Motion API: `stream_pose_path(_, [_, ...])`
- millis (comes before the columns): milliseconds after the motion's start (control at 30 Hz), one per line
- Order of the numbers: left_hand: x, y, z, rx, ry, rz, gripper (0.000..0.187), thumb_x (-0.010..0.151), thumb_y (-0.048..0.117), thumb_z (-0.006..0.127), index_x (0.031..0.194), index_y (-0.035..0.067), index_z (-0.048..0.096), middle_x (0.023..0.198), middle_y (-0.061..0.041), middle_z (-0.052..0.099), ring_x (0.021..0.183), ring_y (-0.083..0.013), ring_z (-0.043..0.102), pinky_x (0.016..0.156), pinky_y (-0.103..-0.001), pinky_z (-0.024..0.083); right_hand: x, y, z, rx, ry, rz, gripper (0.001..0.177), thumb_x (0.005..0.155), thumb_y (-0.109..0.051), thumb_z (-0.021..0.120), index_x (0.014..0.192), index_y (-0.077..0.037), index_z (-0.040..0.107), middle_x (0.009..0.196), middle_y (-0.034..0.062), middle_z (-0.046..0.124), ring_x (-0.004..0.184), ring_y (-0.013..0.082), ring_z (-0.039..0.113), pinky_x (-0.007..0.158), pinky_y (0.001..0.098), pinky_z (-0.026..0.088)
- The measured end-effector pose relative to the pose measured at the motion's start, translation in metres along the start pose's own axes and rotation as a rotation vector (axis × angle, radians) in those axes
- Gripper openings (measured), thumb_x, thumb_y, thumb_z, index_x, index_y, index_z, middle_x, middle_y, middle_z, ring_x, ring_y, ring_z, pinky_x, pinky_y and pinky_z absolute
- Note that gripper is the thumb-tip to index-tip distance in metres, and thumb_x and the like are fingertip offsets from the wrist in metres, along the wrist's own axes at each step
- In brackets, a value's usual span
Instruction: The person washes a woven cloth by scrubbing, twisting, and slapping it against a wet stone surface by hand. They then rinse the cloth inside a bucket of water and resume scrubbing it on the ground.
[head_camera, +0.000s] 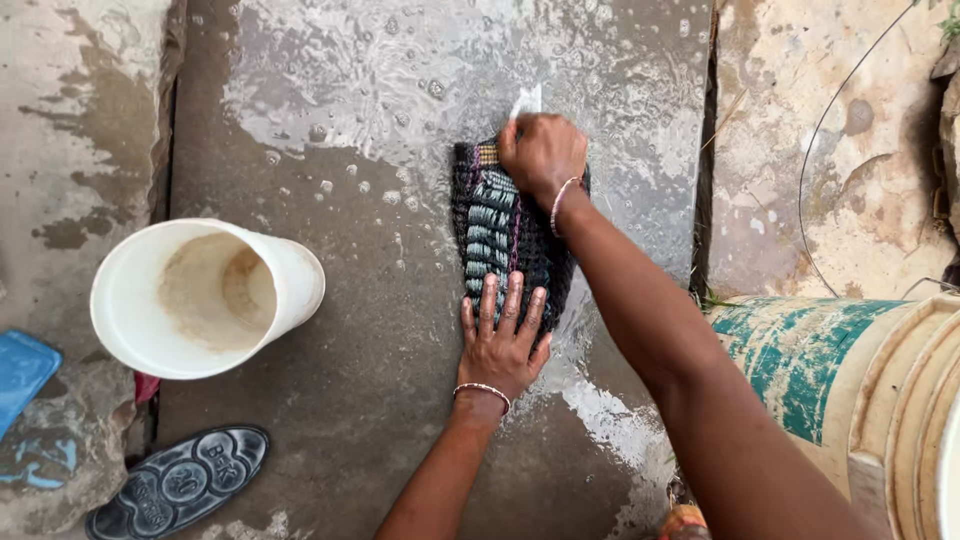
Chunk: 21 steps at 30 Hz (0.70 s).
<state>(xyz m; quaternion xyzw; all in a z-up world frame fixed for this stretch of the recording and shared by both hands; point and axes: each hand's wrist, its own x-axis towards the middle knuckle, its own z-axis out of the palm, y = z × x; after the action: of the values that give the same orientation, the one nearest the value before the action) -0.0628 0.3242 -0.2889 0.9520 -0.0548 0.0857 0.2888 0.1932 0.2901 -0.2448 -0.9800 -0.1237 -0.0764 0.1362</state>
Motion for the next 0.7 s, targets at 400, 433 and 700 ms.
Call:
stream_pose_path(400, [0.002,-0.001,0.0,0.002,0.003,-0.03,0.068,0.096,0.047,0.061,0.156,0.021,0.043,0.168,-0.015,0.026,0.154,-0.0439,0.021,0.117,-0.071,0.021,0.015,-0.003,0.006,-0.116,0.096,-0.057,0.033,0.091,-0.042,0.065,0.099,-0.01,0.068,0.107,0.0168,0.064,0.106,0.0328,0.061,0.09,0.0556,0.048])
stream_pose_path(433, [0.005,-0.005,0.002,0.01,0.009,-0.016,0.07,0.097,0.048,0.06,0.158,0.022,0.04,0.168,-0.015,0.024,0.154,-0.0434,0.019,0.118,-0.07,0.02,0.016,-0.006,0.003,-0.112,0.108,-0.059,0.033,0.091,-0.042,0.065,0.099,-0.01,0.068,0.107,0.0168,0.064,0.106,0.0328,0.061,0.09,0.0556,0.048])
stream_pose_path(700, [-0.011,-0.003,0.0,-0.045,0.127,-0.035,0.096,0.088,0.072,0.061,0.16,0.022,0.021,0.167,-0.017,0.013,0.157,-0.0402,0.012,0.116,-0.078,0.011,-0.051,-0.017,-0.046,-0.016,-0.348,-0.074,0.086,0.073,-0.078,0.076,0.118,-0.007,0.064,0.094,0.0142,0.071,0.083,0.029,0.068,0.076,0.0461,0.055])
